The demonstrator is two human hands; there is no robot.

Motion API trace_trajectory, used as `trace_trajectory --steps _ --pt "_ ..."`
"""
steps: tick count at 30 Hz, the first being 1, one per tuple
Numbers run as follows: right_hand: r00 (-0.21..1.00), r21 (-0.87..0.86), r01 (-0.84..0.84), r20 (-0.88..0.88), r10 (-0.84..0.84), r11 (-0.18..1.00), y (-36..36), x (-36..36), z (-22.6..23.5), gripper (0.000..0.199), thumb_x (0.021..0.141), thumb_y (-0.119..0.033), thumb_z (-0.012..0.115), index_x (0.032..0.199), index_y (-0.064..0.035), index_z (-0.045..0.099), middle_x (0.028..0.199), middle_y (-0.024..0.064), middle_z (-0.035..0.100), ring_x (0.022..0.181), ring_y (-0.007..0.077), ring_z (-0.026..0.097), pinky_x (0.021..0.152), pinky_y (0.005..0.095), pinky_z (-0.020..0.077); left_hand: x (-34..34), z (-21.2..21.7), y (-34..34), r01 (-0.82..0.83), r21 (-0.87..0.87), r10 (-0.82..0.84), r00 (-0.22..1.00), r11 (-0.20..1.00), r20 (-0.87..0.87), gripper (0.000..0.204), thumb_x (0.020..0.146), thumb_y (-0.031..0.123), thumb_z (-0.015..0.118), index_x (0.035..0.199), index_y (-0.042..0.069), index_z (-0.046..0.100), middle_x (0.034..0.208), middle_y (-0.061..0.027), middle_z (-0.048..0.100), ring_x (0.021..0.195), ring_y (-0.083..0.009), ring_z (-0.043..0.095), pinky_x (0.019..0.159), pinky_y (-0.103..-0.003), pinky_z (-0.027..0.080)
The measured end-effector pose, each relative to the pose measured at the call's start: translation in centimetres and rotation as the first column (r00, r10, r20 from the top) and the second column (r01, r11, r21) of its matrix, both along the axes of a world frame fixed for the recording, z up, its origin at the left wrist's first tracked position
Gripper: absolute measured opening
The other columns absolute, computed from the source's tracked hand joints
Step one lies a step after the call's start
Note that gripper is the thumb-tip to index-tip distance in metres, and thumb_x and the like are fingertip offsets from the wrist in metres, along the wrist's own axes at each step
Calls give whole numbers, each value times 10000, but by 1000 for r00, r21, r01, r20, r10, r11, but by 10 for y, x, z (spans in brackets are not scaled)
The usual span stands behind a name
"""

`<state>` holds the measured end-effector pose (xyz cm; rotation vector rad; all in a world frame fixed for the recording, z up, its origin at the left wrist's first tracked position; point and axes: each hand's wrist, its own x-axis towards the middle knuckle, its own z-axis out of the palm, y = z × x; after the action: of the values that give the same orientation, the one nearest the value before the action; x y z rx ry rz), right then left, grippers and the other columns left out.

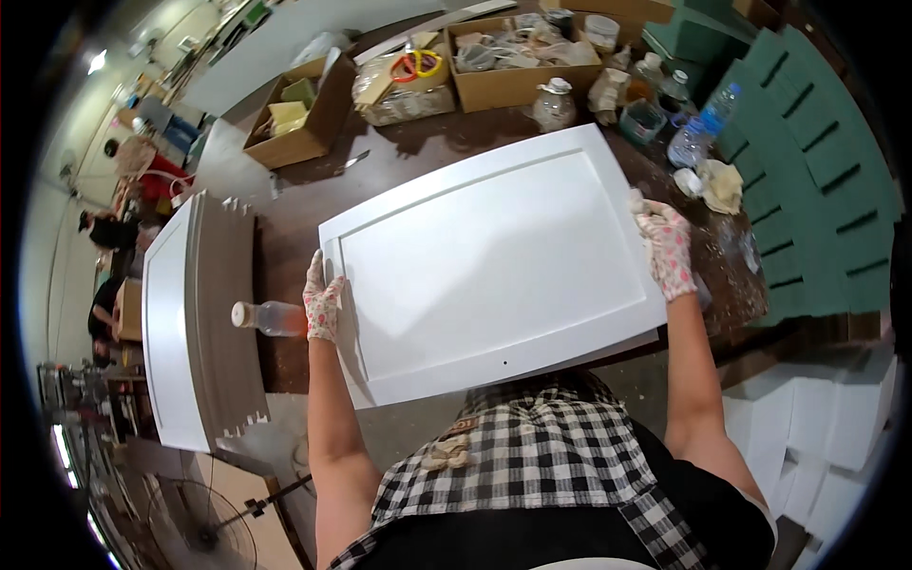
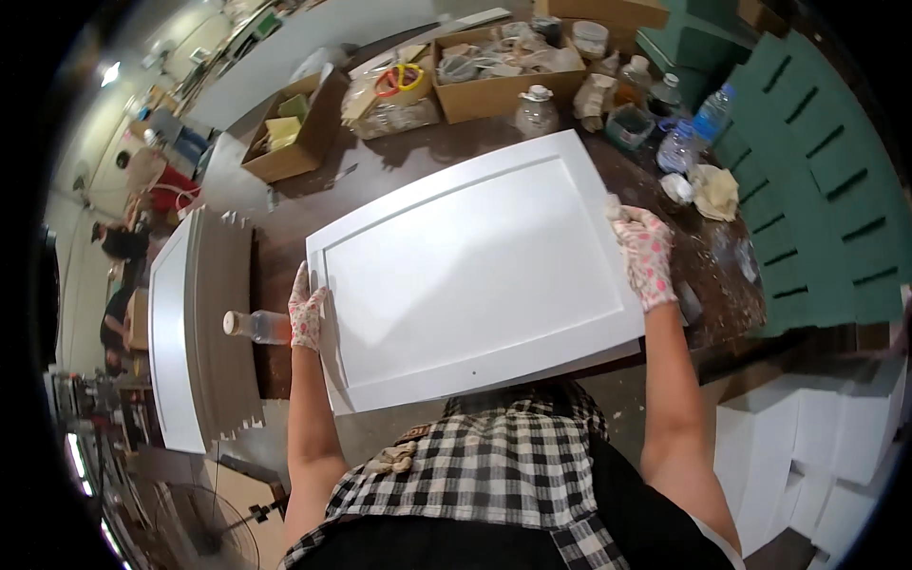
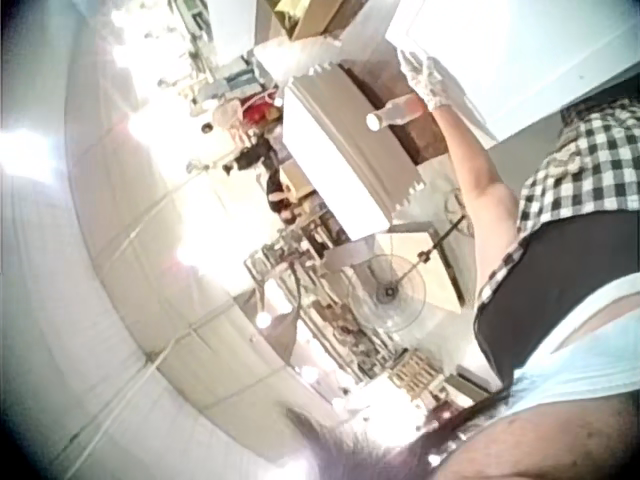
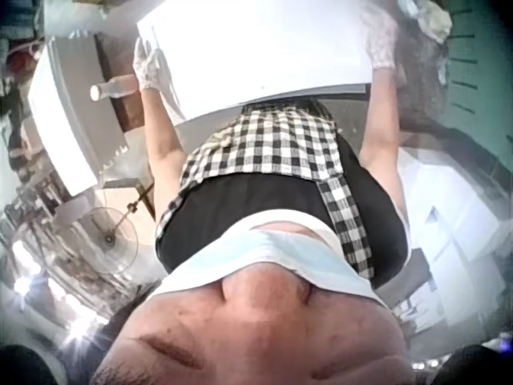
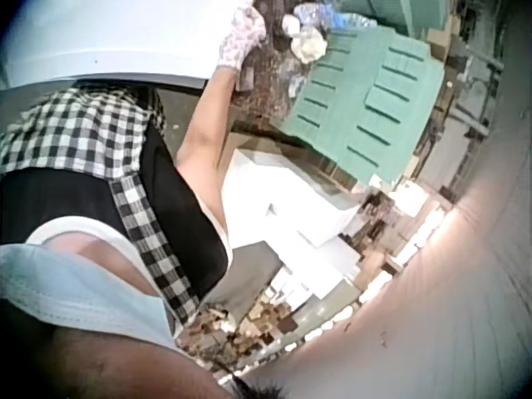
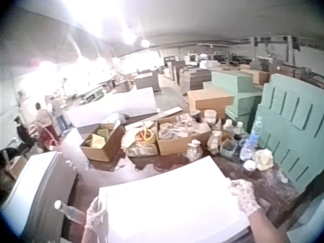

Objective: The person cleans a white rectangular cabinet door using a cloth and a block, applying liquid from a plastic bottle and wiping the surface and edges.

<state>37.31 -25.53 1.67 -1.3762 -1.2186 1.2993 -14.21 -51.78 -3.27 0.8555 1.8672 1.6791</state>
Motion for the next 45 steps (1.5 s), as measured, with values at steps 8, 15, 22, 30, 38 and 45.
trace_trajectory --steps 8,15,22,30,38,45 --pt "950 444 30 -291 112 896 21 66 23 329 939 -99 576 1254 -5 562 1056 17 582 798 58 530 659 197 460 38 141 -27 -151 340 119 986 928 112 511 931 38 532 1425 27 400 1339 -107 524 1196 -197 516 1018 -322 408" --pt "839 266 156 -544 14 951 -8 70 -2 381 989 -139 495 1343 3 493 1328 102 496 1172 179 510 938 305 472 28 204 -93 -284 540 324 946 793 21 606 962 533 474 1347 68 424 1226 -112 558 1103 -242 541 972 -392 438" --pt "886 215 89 -462 21 972 -49 45 -33 379 986 -134 500 1338 7 495 1320 106 507 1168 186 521 946 310 473 71 154 -126 -350 572 6 857 742 516 546 915 604 508 1028 70 529 1055 -53 541 1016 -174 522 882 -303 448" --pt "894 197 33 -445 60 980 -56 21 -37 377 983 -129 507 1332 12 498 1310 111 521 1163 193 533 954 314 474 83 79 -198 -33 -358 287 669 933 686 547 874 423 659 1215 2 583 1074 -144 658 912 -210 656 824 -343 540" --pt "899 256 -55 -407 159 965 -52 -22 -19 374 979 -123 514 1326 17 500 1300 116 534 1159 201 545 962 319 475 87 107 -206 -42 146 -113 441 988 890 358 830 177 634 1139 -3 612 958 -101 673 803 -206 663 721 -327 545" --pt "863 373 -175 -388 324 911 -43 -99 10 372 976 -119 520 1321 21 502 1291 120 545 1155 207 555 970 323 476 75 137 -249 -320 519 -45 819 793 573 254 840 121 623 1062 -2 630 976 -92 660 858 -178 643 751 -318 535"
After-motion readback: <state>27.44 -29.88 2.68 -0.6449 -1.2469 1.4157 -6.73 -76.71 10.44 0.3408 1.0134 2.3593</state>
